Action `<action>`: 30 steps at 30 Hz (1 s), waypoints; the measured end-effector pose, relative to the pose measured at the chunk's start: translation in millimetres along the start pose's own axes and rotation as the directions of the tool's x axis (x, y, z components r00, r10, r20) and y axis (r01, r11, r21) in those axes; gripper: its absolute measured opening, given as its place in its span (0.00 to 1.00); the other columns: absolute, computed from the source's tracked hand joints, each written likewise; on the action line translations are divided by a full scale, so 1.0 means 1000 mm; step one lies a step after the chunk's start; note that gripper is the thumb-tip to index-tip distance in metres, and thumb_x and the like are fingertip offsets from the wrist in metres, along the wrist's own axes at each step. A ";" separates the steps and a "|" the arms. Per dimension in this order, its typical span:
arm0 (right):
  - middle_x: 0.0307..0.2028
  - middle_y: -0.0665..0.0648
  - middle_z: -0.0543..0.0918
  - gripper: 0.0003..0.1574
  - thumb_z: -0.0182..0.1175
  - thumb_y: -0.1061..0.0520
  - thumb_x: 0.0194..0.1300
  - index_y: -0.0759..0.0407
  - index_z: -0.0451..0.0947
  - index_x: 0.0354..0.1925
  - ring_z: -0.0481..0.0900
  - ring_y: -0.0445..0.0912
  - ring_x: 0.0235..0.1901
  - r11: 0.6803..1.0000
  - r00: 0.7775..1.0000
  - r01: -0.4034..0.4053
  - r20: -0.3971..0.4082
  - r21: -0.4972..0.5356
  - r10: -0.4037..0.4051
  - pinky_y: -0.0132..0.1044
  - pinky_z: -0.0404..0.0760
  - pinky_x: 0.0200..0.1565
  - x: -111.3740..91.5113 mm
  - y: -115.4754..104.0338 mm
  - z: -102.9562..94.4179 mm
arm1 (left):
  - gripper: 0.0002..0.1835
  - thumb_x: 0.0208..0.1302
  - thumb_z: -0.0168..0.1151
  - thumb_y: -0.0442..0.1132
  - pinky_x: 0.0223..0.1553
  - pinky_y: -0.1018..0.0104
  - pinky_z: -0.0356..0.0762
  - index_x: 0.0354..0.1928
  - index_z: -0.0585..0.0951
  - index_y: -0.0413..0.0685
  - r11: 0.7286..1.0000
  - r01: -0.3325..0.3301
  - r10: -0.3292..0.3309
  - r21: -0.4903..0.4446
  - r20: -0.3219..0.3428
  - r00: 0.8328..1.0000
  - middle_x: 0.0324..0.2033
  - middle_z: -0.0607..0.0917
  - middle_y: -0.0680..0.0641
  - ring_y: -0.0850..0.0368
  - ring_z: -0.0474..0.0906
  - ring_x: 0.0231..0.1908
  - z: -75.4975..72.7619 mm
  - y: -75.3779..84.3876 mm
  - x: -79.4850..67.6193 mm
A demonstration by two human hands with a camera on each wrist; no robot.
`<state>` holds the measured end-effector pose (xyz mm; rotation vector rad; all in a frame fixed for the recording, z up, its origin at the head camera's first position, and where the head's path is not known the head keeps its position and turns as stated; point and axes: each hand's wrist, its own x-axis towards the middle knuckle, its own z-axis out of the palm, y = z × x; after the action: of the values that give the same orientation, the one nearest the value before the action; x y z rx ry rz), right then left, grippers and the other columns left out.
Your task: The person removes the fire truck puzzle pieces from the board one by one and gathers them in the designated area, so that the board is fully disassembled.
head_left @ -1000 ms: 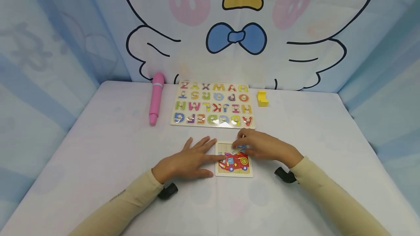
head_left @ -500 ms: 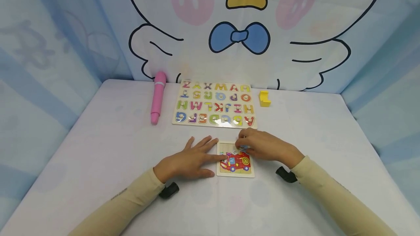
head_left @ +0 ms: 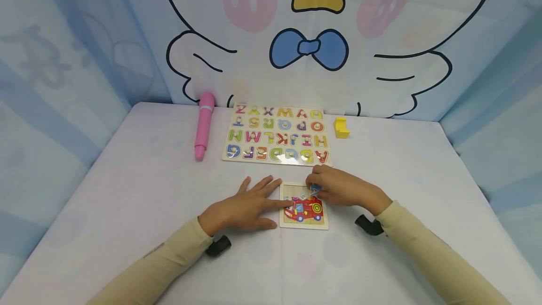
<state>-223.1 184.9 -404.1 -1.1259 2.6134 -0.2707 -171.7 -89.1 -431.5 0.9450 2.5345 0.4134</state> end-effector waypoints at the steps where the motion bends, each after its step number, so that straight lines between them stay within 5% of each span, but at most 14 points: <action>1: 0.43 0.50 0.79 0.13 0.69 0.62 0.65 0.55 0.83 0.49 0.75 0.44 0.42 1.000 1.000 0.000 -0.002 0.005 0.000 0.42 0.81 0.50 0.000 0.000 0.000 | 0.34 0.68 0.66 0.57 0.72 0.29 0.32 0.74 0.67 0.79 1.000 0.000 0.000 -0.001 -0.001 1.000 0.81 0.50 0.49 0.48 0.35 0.80 0.000 0.000 0.000; 16: 0.39 0.45 0.83 0.09 0.66 0.66 0.67 0.56 0.86 0.43 0.77 0.40 0.39 0.983 0.994 0.060 -0.099 0.172 -0.043 0.40 0.81 0.46 -0.013 0.016 -0.010 | 0.34 0.68 0.66 0.57 0.72 0.30 0.33 0.74 0.68 0.79 1.000 -0.007 0.007 0.002 -0.008 1.000 0.81 0.50 0.49 0.48 0.36 0.80 -0.001 0.000 -0.001; 23: 0.41 0.48 0.85 0.10 0.66 0.65 0.67 0.58 0.84 0.46 0.79 0.45 0.41 0.956 0.984 -0.083 -0.130 0.282 0.123 0.43 0.82 0.46 -0.042 0.041 -0.025 | 0.34 0.68 0.66 0.56 0.72 0.30 0.33 0.75 0.67 0.78 1.000 -0.006 0.006 0.000 -0.005 1.000 0.81 0.50 0.48 0.47 0.36 0.80 0.000 0.000 0.000; 30: 0.35 0.49 0.79 0.10 0.67 0.65 0.65 0.54 0.76 0.37 0.77 0.48 0.41 0.924 0.954 -0.234 -0.111 0.301 0.278 0.46 0.77 0.46 -0.071 0.075 -0.039 | 0.34 0.68 0.66 0.57 0.73 0.31 0.31 0.75 0.67 0.78 1.000 -0.001 0.001 -0.001 -0.009 1.000 0.81 0.51 0.48 0.47 0.35 0.80 0.001 0.001 0.000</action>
<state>-240.3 289.7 -375.4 -0.6816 2.7002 -0.6742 -170.6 -88.8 -431.6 0.9458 2.5422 0.4198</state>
